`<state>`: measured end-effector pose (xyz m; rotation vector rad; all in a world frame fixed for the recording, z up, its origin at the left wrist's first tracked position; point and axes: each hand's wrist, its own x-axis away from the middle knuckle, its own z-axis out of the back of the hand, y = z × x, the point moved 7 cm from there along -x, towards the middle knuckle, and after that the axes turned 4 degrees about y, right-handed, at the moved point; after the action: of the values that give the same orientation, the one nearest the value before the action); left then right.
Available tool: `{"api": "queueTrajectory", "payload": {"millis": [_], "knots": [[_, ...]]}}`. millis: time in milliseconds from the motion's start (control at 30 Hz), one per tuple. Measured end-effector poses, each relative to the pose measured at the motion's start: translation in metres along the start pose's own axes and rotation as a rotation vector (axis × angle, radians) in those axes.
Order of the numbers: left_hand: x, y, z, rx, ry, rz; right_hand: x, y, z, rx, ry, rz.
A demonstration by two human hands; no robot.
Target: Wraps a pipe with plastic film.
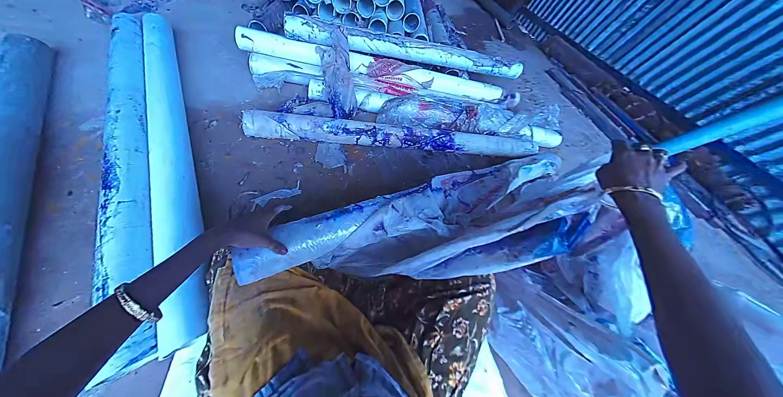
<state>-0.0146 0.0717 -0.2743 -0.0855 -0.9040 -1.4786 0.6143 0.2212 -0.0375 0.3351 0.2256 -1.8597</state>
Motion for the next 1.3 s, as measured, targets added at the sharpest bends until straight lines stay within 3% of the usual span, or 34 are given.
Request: {"api": "queueTrajectory", "payload": {"millis": [100,167,267,333,467,600,833,1033,1133,1233,1300], "knots": [[0.017,0.008,0.022,-0.109,0.257,-0.055,0.029,-0.098,-0.012,-0.117,-0.093,0.279],[0.027,0.021,0.018,-0.181,0.396,-0.120,0.055,-0.155,-0.044,-0.127,-0.296,0.444],[0.044,0.048,-0.012,-0.093,0.744,-0.331,0.085,-0.205,-0.100,-0.022,-0.629,0.586],[0.053,0.069,-0.042,-0.107,0.858,-0.377,0.099,-0.222,-0.129,0.044,-0.749,0.664],[0.043,0.096,-0.076,-0.275,0.786,-0.317,0.110,-0.239,-0.166,0.015,-0.805,0.761],[0.025,0.096,-0.072,-0.300,0.735,-0.255,0.109,-0.245,-0.191,0.020,-0.844,0.710],[-0.001,0.088,-0.051,-0.298,0.234,0.070,0.111,-0.233,-0.182,0.107,-0.788,0.700],[-0.032,0.064,-0.025,-0.155,0.099,0.071,0.113,-0.215,-0.167,0.079,-0.741,0.776],[-0.051,0.050,-0.011,-0.076,0.047,0.066,0.119,-0.186,-0.153,0.016,-0.739,0.780],[-0.069,0.041,-0.006,0.040,0.003,0.027,0.128,-0.106,-0.143,-0.001,-0.767,0.624],[-0.073,0.041,-0.005,0.036,-0.008,0.004,0.133,-0.055,-0.126,-0.146,-0.678,0.500]]}}
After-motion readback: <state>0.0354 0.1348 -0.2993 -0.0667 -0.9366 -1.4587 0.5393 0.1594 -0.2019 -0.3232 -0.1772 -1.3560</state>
